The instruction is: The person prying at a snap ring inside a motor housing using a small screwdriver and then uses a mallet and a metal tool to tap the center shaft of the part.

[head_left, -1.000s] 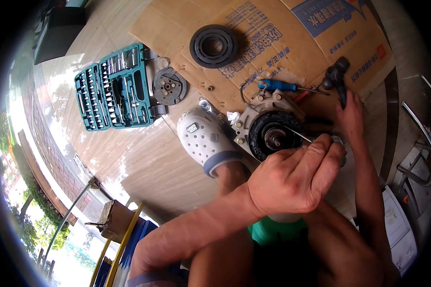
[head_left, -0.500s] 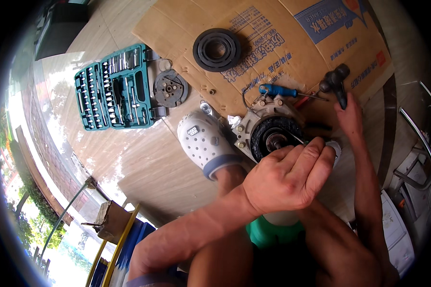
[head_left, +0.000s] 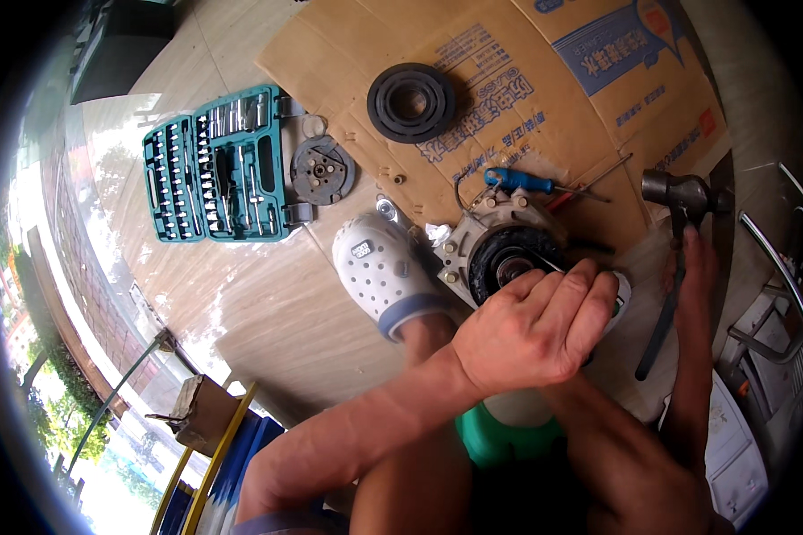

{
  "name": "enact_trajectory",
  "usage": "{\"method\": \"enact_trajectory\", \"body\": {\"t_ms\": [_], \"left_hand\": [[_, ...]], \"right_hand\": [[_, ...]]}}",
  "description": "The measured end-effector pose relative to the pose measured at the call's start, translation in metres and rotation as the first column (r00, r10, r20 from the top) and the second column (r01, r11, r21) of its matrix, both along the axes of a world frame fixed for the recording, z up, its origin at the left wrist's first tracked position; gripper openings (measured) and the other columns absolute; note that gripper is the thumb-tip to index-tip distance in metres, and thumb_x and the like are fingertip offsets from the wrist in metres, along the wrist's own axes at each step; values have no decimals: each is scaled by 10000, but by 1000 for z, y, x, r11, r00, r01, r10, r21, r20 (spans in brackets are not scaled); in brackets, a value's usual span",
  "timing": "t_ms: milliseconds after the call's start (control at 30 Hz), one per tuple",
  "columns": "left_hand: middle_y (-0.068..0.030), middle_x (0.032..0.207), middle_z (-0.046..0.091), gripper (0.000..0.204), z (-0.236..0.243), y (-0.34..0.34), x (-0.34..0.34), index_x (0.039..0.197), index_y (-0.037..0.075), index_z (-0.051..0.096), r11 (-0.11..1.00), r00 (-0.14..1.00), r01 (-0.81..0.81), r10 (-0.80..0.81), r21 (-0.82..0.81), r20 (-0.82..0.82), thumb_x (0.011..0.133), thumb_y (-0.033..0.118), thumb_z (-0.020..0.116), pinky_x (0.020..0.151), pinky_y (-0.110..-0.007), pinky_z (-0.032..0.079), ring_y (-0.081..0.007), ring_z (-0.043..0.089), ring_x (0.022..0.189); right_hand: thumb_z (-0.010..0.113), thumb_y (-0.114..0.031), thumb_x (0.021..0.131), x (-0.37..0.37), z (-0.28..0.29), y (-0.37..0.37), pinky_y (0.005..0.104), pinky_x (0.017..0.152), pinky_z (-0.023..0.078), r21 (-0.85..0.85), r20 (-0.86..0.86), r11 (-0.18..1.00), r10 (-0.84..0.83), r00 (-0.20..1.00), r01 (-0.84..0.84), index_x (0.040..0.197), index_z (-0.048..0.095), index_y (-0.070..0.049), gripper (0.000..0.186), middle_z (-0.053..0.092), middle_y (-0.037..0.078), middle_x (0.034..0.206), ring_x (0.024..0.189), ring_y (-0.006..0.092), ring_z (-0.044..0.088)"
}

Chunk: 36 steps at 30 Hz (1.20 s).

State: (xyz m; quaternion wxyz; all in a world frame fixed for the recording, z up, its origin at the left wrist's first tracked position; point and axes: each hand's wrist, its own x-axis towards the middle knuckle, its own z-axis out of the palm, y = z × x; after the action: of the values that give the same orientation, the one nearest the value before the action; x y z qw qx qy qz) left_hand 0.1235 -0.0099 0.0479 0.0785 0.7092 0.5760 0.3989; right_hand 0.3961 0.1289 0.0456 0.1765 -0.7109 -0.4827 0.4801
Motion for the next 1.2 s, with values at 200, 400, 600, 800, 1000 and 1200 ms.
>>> {"method": "enact_trajectory", "body": {"t_ms": [200, 400, 600, 800, 1000, 1200], "left_hand": [[-188, 1076, 722, 383, 7, 1, -3, 1157, -93, 710, 999, 999, 8, -6, -42, 42, 809, 64, 733, 677, -328, 564, -222, 689, 793], [-199, 1063, 730, 368, 13, 0, 1, 1182, -125, 717, 996, 1000, 3, -3, -84, -4, 848, 23, 765, 625, -322, 562, -224, 680, 748], [-202, 1037, 762, 362, 6, 2, 5, 1194, -156, 718, 1000, 999, 4, -5, -25, -40, 862, -19, 770, 569, -275, 536, -161, 680, 697], [-212, 1128, 762, 383, 10, 2, -1, 1188, -127, 717, 996, 997, 42, -37, -73, 67, 823, -11, 735, 571, -290, 520, -173, 662, 683], [-220, 1171, 753, 393, 4, -3, 0, 1172, -93, 717, 995, 990, 53, -42, -79, 135, 799, 29, 704, 594, -306, 520, -188, 647, 681], [-206, 1077, 765, 308, 5, 4, 0, 1106, -49, 703, 998, 997, 17, -12, -52, 81, 810, 32, 712, 647, -295, 554, -176, 686, 714]], "right_hand": [[525, -518, 1102, 21, 44, -27, 285, 453, 366, 153, -106, 979, 155, 982, -138, 1099, 580, -47, 474, 515, 22, 638, 472, 110, 474], [608, -540, 1054, 22, 53, -30, 279, 479, 378, 149, -86, 912, 396, 914, -381, 1205, 588, -24, 538, 531, 19, 686, 510, 98, 484], [681, -463, 1034, 27, 56, -36, 283, 542, 410, 20, -117, 930, 367, 923, -367, 1241, 559, -37, 490, 556, 25, 785, 618, 107, 514], [709, -425, 1016, 51, 50, -45, 282, 567, 451, 74, -52, 935, 351, 935, -347, 1388, 543, -21, 574, 592, 47, 916, 666, 98, 528], [734, -475, 964, 50, 47, -44, 257, 548, 423, 120, 98, 881, 449, 888, -458, 1318, 579, -24, 594, 564, 0, 815, 630, 73, 521], [749, -461, 959, 39, 43, -46, 252, 552, 416, 262, 185, 799, 509, 841, -541, 1333, 582, -23, 600, 581, 6, 868, 636, 71, 516]]}}
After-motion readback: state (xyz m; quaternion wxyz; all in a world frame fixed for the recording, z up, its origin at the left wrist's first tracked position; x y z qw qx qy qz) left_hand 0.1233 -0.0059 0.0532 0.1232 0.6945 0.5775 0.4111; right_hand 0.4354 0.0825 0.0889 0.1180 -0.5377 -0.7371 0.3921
